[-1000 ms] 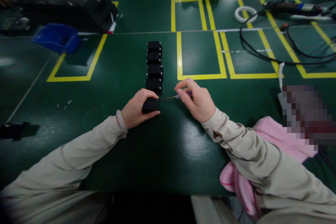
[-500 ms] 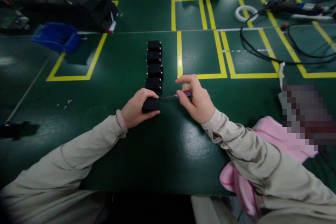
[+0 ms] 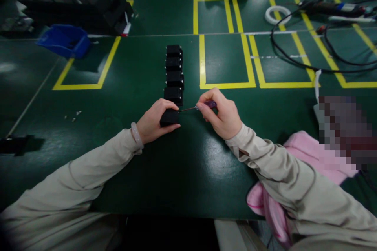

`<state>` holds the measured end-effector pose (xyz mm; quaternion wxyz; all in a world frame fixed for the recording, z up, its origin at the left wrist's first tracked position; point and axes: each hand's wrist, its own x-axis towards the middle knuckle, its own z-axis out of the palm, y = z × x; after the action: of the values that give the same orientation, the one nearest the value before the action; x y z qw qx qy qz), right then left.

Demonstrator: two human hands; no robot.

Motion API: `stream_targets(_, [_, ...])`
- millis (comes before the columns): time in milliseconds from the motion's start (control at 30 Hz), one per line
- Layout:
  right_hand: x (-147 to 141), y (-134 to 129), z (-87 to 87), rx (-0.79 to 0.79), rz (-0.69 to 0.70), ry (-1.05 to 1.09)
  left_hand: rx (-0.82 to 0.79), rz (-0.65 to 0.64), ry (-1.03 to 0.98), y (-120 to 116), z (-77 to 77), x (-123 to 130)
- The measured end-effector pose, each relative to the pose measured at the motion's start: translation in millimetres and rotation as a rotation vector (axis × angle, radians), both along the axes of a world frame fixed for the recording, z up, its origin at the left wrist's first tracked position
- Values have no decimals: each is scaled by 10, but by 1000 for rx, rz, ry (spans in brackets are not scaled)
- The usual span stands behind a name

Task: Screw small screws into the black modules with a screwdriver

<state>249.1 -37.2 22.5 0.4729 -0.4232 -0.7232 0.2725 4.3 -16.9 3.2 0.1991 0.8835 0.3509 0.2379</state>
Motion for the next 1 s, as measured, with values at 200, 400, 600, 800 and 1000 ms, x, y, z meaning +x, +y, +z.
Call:
stream_targets(200, [8,-2,-54,-66,34,27,6,-6,3,4,-3,-3])
stream_targets(400, [31,9,6,-19,2,-83,34,-21,-17,3,-3,-7])
stream_targets(600, [34,14,-27,-4,-32,-95,26,-17,-7,0,-2,-6])
stream_targets(800, [41,18,-3,11,-5,-113,24,-19,-8,9,-10,-11])
stream_targets(1000, [46,23,-9,-16,-17,-123,28,-22,-8,1,4,-9])
